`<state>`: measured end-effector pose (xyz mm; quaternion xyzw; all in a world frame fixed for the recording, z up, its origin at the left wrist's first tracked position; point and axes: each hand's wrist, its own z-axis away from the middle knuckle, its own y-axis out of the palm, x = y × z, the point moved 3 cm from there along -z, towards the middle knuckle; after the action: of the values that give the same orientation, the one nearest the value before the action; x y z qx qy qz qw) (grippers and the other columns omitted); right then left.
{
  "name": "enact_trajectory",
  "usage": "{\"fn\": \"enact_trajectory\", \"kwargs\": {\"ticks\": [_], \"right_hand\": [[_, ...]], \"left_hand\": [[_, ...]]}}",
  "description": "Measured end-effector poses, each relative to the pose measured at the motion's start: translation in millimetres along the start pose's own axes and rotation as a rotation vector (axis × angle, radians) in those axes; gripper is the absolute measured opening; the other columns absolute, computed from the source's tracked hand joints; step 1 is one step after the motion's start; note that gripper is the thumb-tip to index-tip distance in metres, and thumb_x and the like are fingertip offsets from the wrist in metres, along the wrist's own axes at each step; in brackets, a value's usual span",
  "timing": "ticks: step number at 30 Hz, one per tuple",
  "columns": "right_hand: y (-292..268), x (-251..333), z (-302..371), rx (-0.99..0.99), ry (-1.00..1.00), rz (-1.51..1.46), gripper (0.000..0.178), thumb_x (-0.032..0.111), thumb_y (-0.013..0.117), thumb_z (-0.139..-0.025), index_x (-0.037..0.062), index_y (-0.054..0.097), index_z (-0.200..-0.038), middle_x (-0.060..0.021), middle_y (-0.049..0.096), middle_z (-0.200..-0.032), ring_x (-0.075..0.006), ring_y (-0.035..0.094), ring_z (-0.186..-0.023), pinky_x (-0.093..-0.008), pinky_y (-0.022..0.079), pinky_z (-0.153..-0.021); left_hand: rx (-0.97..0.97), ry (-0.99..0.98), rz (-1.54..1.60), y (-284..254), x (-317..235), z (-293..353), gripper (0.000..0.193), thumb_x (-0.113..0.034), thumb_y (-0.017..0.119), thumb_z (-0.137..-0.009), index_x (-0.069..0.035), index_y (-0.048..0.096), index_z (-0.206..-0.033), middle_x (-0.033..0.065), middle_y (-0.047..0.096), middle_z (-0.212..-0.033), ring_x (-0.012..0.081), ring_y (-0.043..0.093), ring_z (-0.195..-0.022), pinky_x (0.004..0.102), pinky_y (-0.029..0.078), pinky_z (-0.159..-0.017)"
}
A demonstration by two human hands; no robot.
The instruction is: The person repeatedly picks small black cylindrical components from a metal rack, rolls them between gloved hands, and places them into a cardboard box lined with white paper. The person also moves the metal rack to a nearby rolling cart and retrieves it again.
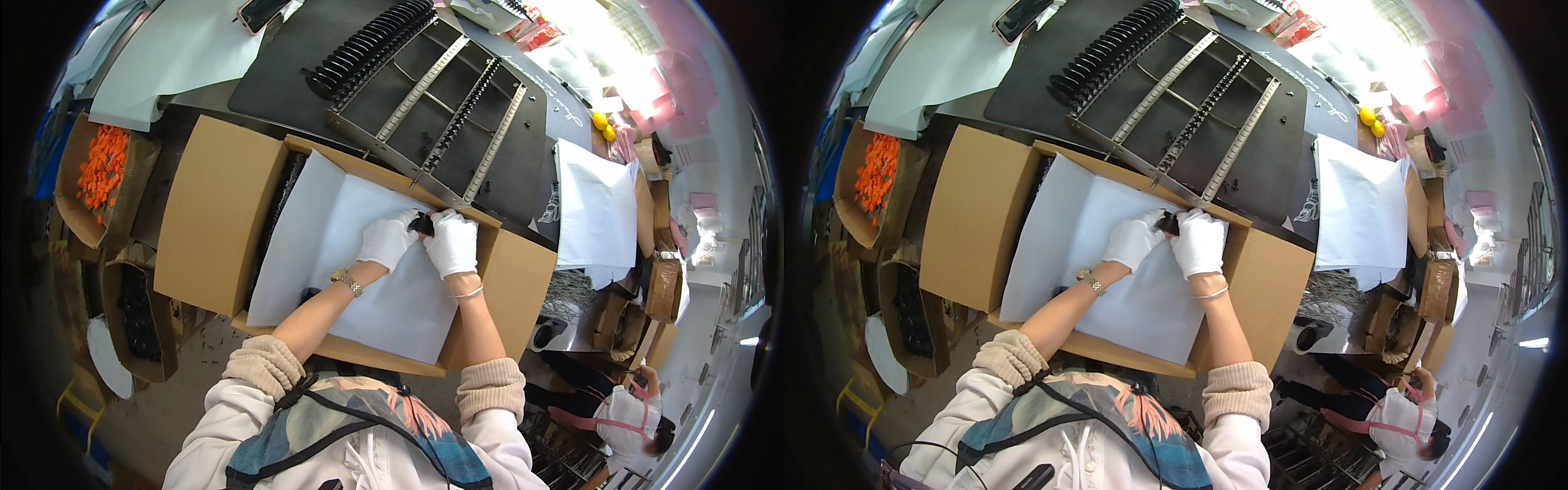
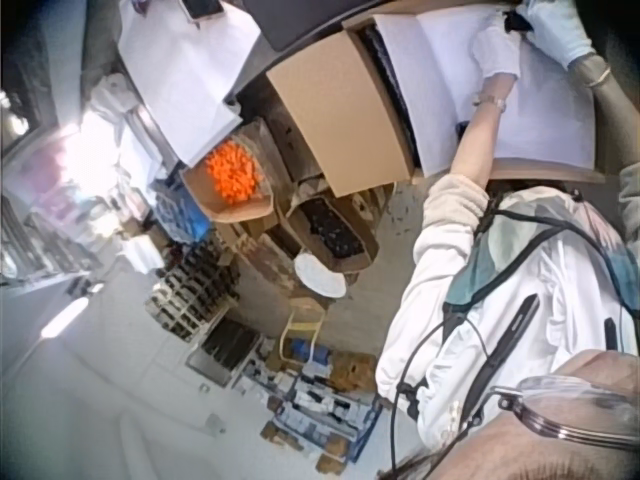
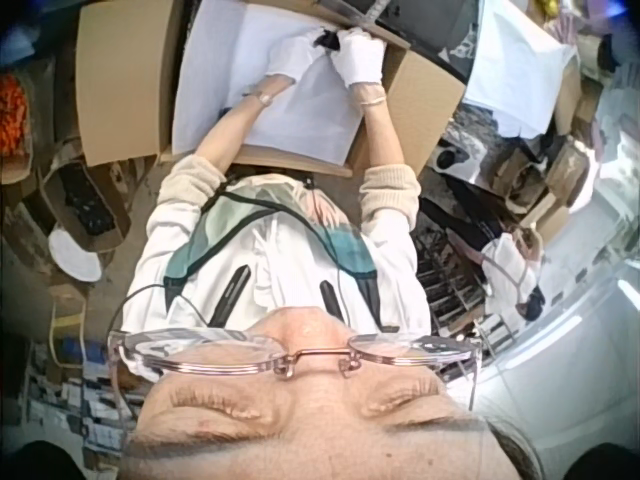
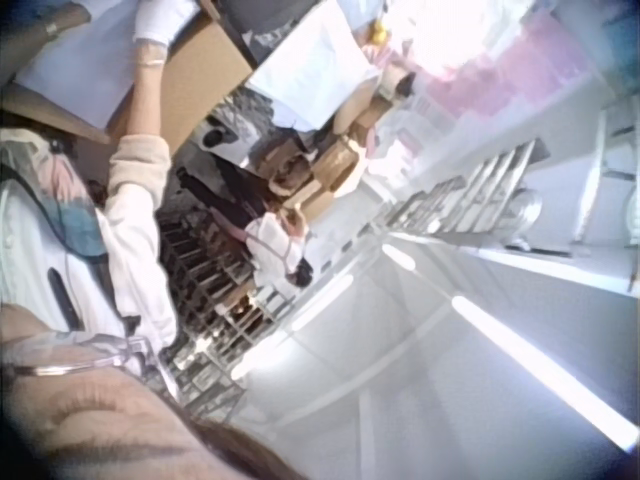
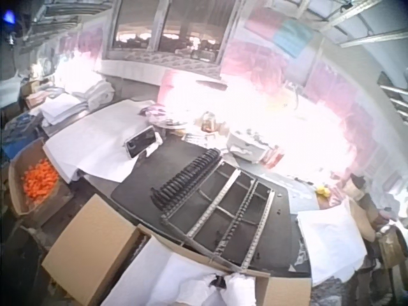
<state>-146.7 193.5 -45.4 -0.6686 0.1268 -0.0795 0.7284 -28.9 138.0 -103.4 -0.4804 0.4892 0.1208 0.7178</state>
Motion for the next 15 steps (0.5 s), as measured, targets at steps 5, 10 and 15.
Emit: {"fn": "enact_trajectory", "kwargs": {"ticks": [5,10,15], "right_hand": [[-21,-1,8,-0.086,0.058,-0.161,0.037,0.02,0.08,-0.074,0.0099,0.069,-0.108,-0.0098,0.069,-0.09,-0.0303,0.067,-0.083,-0.042,0.051,-0.077],[-64,-14,38,-0.4,0.321,-0.414,0.018,0.012,0.072,-0.082,0.0081,0.07,-0.099,-0.0104,0.07,-0.084,-0.0263,0.067,-0.074,-0.0381,0.053,-0.072],[-77,-30,3,-0.692,0.486,-0.73,0.027,0.018,0.062,-0.096,0.0028,0.059,-0.118,-0.0093,0.069,-0.097,-0.0199,0.065,-0.074,-0.033,0.053,-0.07]], "left_hand": [[0.05,-0.042,-0.051,3,0,-2,0.05,-0.027,0.068,-0.084,-0.005,0.062,-0.128,0.0224,0.069,-0.083,0.0382,0.068,-0.078,0.0468,0.054,-0.073],[0.021,-0.116,-0.135,0,-15,-1,0.053,-0.031,0.069,-0.085,-0.004,0.061,-0.129,0.0214,0.069,-0.08,0.0366,0.068,-0.076,0.0448,0.054,-0.07],[-0.05,-0.16,-0.112,-56,-34,12,0.036,-0.02,0.065,-0.091,-0.005,0.064,-0.124,0.019,0.07,-0.084,0.0327,0.069,-0.076,0.0403,0.054,-0.068]]}}
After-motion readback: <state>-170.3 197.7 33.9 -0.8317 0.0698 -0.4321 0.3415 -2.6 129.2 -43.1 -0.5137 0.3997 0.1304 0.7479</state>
